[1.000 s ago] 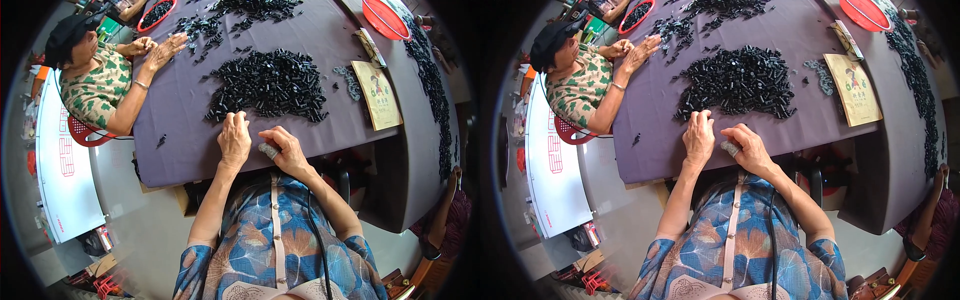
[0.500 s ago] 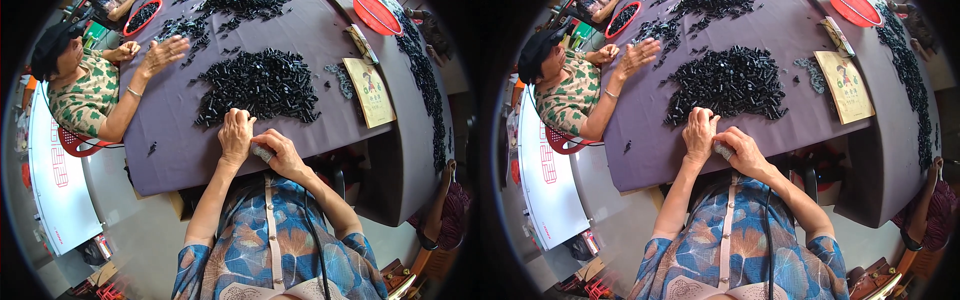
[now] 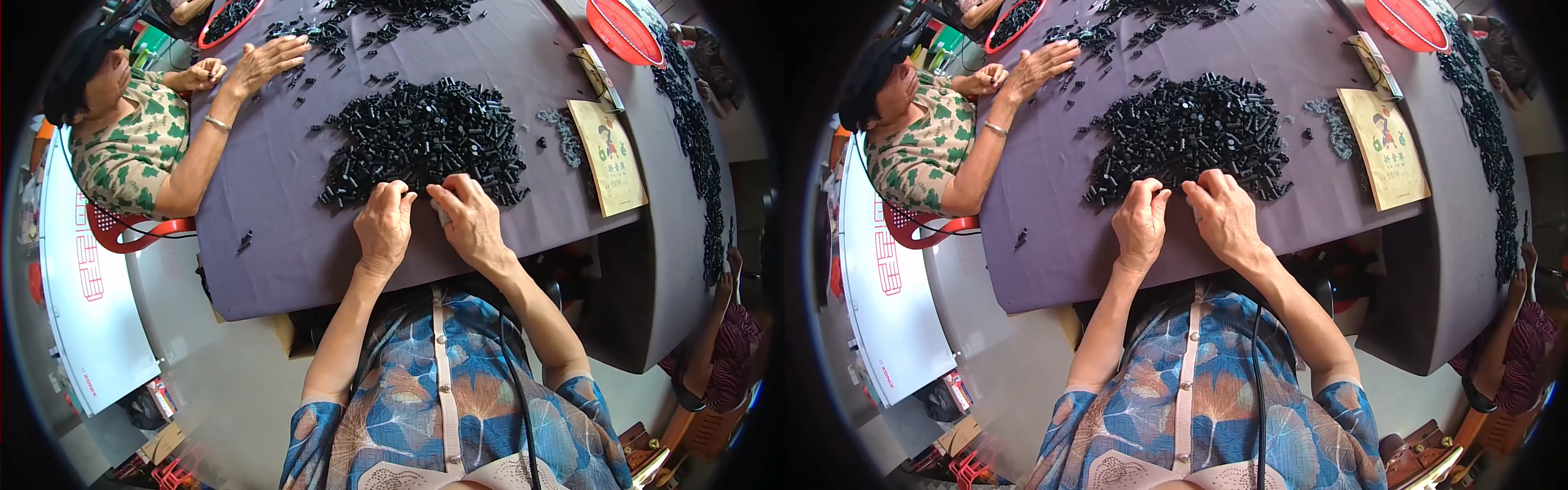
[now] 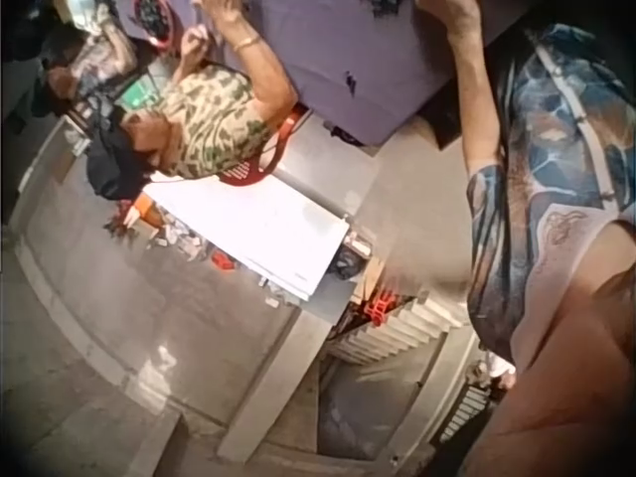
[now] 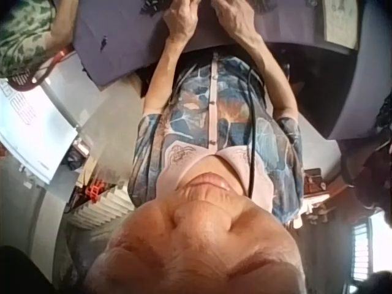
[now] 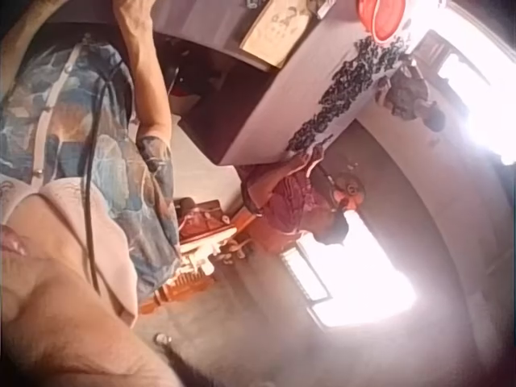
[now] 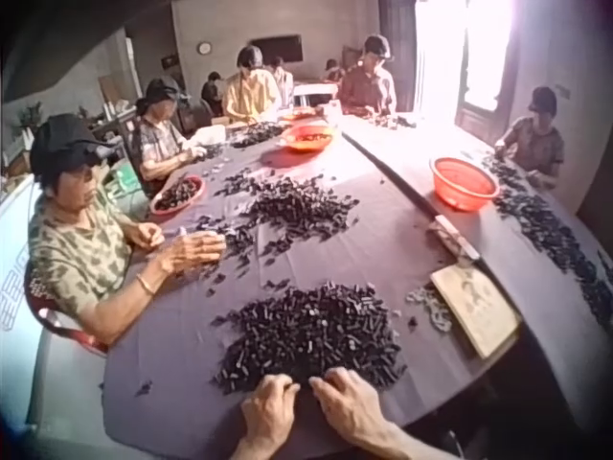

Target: The person is sorting and grouping small black plastic components on a table.

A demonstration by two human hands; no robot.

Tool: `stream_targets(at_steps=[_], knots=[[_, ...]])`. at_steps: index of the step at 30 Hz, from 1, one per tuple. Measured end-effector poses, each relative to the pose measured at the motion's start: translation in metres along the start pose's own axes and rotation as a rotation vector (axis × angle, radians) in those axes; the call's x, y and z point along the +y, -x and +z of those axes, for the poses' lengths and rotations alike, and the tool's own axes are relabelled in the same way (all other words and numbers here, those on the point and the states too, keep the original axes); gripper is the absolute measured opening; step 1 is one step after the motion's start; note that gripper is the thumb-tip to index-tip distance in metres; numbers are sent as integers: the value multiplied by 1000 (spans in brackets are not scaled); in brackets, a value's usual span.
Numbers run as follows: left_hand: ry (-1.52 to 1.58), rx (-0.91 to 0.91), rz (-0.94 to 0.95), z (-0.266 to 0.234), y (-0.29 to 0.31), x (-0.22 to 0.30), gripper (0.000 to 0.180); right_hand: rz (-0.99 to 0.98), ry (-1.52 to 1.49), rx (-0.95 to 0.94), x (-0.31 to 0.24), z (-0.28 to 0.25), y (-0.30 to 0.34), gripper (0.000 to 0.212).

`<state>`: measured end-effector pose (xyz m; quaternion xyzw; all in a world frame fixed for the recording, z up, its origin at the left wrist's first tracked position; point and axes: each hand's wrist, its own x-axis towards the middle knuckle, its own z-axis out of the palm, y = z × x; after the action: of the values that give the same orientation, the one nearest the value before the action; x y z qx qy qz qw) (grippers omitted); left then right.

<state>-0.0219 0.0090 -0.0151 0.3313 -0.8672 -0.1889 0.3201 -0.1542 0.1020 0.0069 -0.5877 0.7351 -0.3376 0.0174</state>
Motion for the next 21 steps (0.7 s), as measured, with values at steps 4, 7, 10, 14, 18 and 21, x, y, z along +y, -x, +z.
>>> stream_targets(at_steps=[4, 7, 10, 14, 18, 21], knots=[[-76, -19, 17, -2, -2, 4, 17, -61, -55, -14, 5, 7, -6, 27], [-56, -16, -5, -2, -1, 2, 17, -148, -44, -38, 12, 6, -12, 26], [-41, -13, 14, -3, -3, 4, 18, -144, -22, -5, 20, 10, -15, 26], [26, -11, -53, -3, -1, -1, 20, -57, -179, 66, 20, 12, -20, 35], [257, 77, -178, -2, 5, -3, 24, -48, -246, 141, 15, -3, -10, 33], [316, 77, -172, -1, 7, -7, 21, -68, -202, 142, 19, -11, 9, 41]])
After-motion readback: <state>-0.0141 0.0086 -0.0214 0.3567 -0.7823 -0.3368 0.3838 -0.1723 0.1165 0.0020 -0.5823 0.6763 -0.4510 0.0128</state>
